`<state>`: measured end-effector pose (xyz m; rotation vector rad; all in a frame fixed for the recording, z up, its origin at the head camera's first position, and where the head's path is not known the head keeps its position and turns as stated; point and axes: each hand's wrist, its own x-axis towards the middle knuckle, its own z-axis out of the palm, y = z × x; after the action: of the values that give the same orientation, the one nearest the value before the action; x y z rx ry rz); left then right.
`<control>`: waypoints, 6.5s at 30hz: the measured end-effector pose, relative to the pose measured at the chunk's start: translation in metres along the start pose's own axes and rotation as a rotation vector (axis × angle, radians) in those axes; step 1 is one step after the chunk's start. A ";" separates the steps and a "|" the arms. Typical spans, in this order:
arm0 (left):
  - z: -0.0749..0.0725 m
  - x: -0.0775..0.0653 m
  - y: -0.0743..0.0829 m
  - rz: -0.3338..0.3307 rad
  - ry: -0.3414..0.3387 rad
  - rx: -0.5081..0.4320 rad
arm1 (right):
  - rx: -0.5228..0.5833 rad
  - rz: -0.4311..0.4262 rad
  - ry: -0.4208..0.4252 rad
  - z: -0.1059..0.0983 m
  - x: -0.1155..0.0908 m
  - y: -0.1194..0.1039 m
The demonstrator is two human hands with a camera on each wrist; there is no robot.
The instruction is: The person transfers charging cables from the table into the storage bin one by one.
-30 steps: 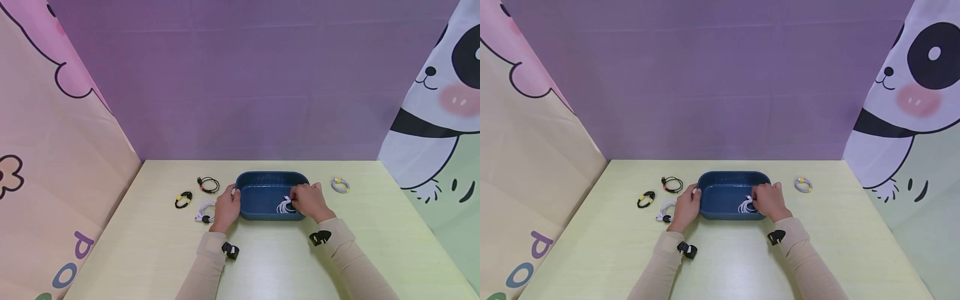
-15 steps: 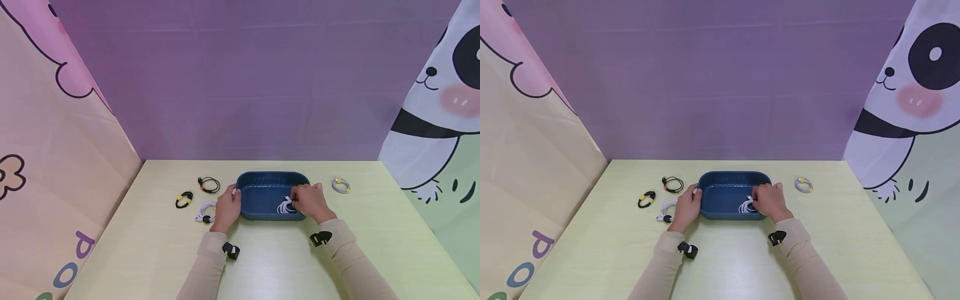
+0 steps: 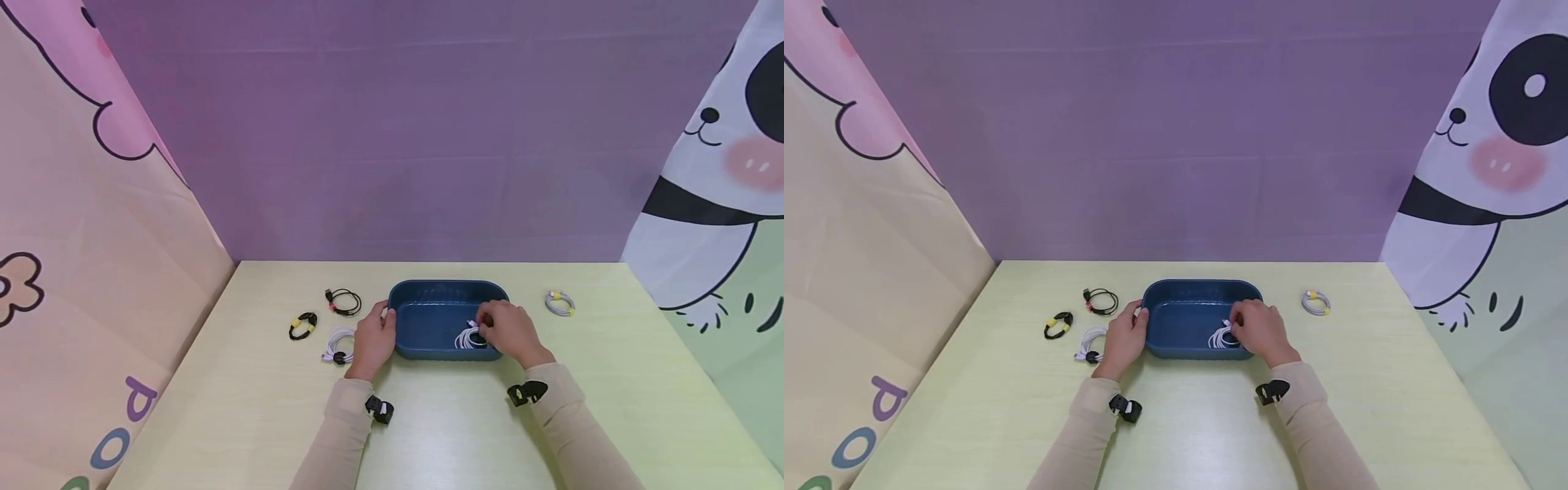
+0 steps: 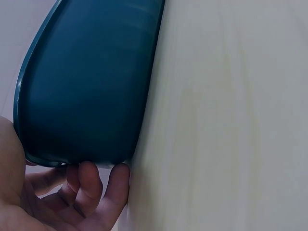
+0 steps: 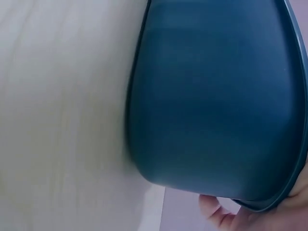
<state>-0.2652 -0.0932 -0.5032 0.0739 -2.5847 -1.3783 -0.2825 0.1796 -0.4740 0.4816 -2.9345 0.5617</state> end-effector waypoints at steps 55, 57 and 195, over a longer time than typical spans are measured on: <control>-0.002 -0.002 0.004 -0.021 -0.011 0.010 | 0.406 0.012 0.407 -0.003 -0.005 0.043; -0.001 -0.002 0.003 -0.021 -0.012 0.011 | 0.372 0.065 0.434 -0.005 -0.005 0.048; 0.003 -0.003 0.000 -0.012 -0.012 0.011 | 0.188 0.286 0.101 -0.053 -0.039 0.102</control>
<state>-0.2625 -0.0906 -0.5057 0.0835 -2.6058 -1.3734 -0.2761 0.3005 -0.4667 0.0443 -2.8839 0.8732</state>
